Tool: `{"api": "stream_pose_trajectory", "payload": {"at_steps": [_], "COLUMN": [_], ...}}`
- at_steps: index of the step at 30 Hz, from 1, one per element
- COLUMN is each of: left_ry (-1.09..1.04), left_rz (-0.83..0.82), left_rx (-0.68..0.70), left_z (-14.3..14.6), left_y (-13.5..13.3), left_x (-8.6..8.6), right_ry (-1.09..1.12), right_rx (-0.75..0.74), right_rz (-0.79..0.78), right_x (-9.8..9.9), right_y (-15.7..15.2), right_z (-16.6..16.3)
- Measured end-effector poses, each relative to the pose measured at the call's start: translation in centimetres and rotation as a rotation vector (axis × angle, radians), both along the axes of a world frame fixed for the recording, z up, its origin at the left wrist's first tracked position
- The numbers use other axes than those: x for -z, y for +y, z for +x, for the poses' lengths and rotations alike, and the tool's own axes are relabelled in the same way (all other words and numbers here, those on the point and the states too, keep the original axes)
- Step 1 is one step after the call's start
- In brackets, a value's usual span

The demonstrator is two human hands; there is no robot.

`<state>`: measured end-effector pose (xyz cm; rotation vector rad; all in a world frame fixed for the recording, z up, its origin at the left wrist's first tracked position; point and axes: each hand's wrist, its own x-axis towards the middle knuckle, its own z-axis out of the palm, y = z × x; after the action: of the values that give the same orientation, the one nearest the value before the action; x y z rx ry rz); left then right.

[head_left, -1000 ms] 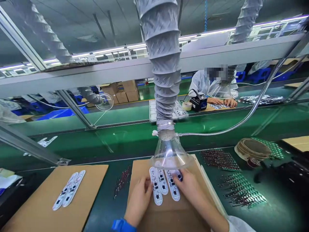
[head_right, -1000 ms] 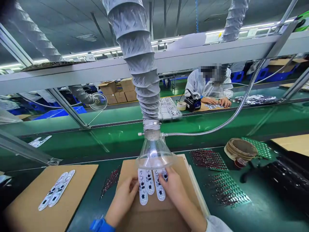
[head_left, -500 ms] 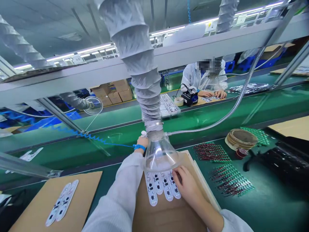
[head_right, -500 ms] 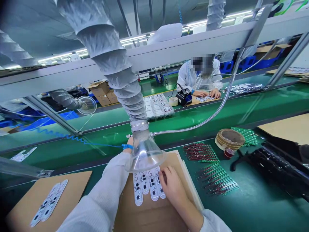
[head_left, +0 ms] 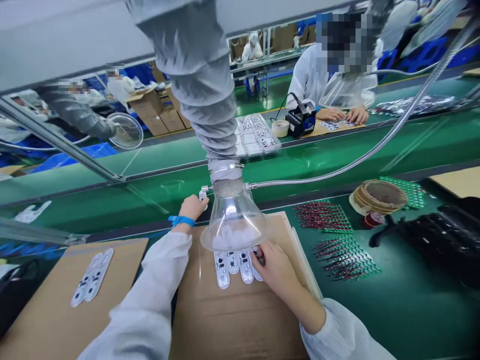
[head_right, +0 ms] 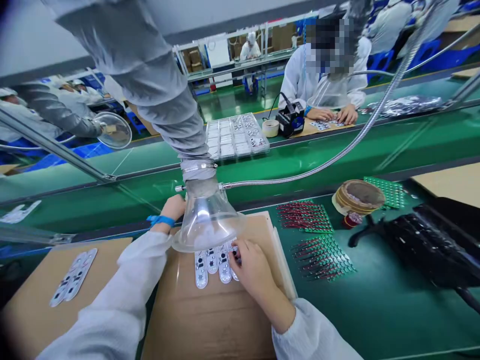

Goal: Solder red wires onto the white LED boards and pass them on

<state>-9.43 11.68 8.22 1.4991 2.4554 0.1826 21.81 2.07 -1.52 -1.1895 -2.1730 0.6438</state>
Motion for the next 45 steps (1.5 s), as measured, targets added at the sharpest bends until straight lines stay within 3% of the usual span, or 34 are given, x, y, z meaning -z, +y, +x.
{"api": "stream_pose_trajectory", "payload": {"at_steps": [3, 7, 11, 16, 21, 29, 33, 37, 39, 42, 45], "left_ry": [-0.010, -0.178, -0.231, -0.255, -0.214, -0.139, -0.193, -0.383, -0.480, -0.550, -0.593], "left_rz": [-0.063, -0.036, 0.010, 0.034, -0.004, 0.008, 0.041, 0.164, 0.180, 0.073, 0.001], "left_rx": [-0.070, -0.007, -0.017, 0.013, 0.065, 0.079, 0.060, 0.027, 0.107, 0.332, 0.507], "left_z": [-0.3, 2.2, 5.1, 6.3, 6.1, 6.5, 6.0, 5.8, 6.6, 9.0, 11.2], "left_y": [-6.7, -16.2, -20.5, -19.2, -17.3, -17.5, -17.3, -17.9, -18.4, -18.9, -18.9], "left_x": [1.0, 3.5, 5.0, 5.0, 4.5, 4.9, 5.2, 4.3, 3.6, 2.6, 2.1], "right_ry": [-0.054, -0.096, -0.073, -0.094, -0.142, -0.216, -0.214, -0.127, -0.018, 0.067, 0.054], "right_rx": [-0.015, -0.018, 0.030, 0.111, 0.120, 0.208, 0.202, 0.153, 0.038, -0.165, -0.191], "right_rz": [0.025, 0.012, -0.019, -0.008, 0.022, 0.013, 0.016, -0.004, -0.019, 0.004, 0.085], "right_x": [0.1, 0.2, 0.6, 1.1, 0.4, -0.5, -0.7, -1.8, -2.7, -3.9, -4.7], "right_y": [-0.2, -0.4, -0.6, -0.3, -0.3, -1.5, -1.9, -3.1, -4.3, -6.2, -6.5], "right_z": [0.0, -0.1, -0.6, -1.3, -2.0, -2.7, -2.6, -1.6, -1.1, -0.7, -0.4]}}
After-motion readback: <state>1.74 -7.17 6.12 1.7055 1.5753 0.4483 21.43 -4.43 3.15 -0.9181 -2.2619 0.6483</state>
